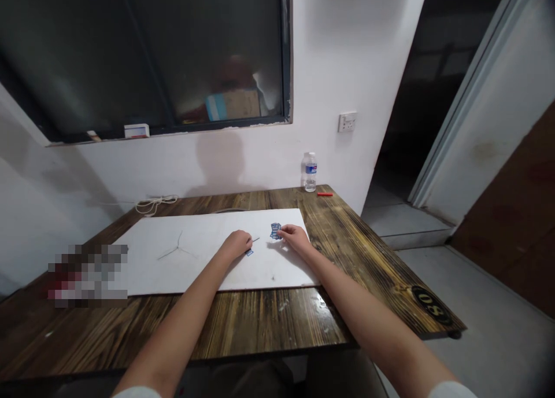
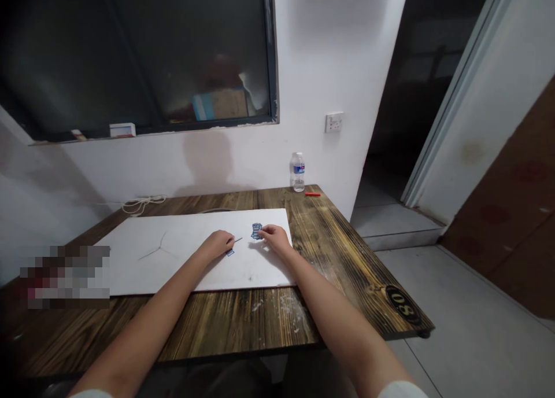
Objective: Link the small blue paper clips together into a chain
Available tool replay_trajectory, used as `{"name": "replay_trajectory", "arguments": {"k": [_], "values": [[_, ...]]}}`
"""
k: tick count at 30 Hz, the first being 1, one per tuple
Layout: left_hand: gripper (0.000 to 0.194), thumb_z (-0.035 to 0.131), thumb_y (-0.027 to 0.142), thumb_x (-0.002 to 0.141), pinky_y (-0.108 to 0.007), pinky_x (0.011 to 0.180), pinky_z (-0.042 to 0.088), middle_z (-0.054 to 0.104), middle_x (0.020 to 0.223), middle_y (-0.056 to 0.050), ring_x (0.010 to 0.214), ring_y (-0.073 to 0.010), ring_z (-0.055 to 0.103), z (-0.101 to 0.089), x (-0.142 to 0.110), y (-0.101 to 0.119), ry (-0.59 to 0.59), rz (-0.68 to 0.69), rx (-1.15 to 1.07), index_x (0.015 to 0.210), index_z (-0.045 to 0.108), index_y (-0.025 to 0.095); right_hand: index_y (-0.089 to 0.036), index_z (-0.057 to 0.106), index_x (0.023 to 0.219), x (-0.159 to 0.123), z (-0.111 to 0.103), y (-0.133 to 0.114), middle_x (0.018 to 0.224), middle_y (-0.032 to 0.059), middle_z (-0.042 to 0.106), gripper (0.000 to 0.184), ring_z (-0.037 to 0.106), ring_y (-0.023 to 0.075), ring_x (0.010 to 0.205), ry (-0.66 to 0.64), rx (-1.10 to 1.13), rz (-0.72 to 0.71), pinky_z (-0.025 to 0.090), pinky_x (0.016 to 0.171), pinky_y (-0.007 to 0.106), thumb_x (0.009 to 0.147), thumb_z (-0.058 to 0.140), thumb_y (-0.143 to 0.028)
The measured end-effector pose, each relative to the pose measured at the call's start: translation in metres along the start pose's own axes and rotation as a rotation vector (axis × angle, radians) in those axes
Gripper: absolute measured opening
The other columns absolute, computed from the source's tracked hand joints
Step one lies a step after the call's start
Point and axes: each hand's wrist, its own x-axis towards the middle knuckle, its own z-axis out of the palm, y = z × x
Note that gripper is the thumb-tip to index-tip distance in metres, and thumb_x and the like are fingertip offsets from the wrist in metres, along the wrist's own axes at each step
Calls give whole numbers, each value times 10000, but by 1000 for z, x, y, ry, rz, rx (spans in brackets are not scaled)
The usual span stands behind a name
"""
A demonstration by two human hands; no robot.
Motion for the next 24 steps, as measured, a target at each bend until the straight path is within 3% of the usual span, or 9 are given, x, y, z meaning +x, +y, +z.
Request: {"name": "replay_trajectory", "arguments": {"k": [12, 20, 24], "values": [[239, 434, 230, 910, -282, 661, 347, 676, 823, -99, 756, -190, 601, 28, -7, 0, 265, -146, 9, 801, 632, 152, -163, 628, 638, 5, -2, 10, 555, -6, 574, 301, 490, 95, 459, -8, -21, -12, 372, 494, 259, 594, 766, -428], [245, 400, 258, 915, -270, 647, 364, 629, 740, -36, 692, -168, 561, 27, -10, 0, 413, -72, -192, 768, 584, 191, -161, 636, 646, 4, -2, 7, 560, -7, 583, 291, 479, 83, 449, -27, -15, -11, 368, 486, 252, 593, 767, -415], [271, 387, 311, 922, -263, 678, 396, 625, 745, -26, 706, -159, 562, 22, -13, 9, 467, 62, -381, 758, 571, 200, -163, 630, 640, 3, -1, 6, 562, -5, 585, 298, 477, 84, 447, -29, -10, -1, 368, 476, 250, 586, 771, -421]]}}
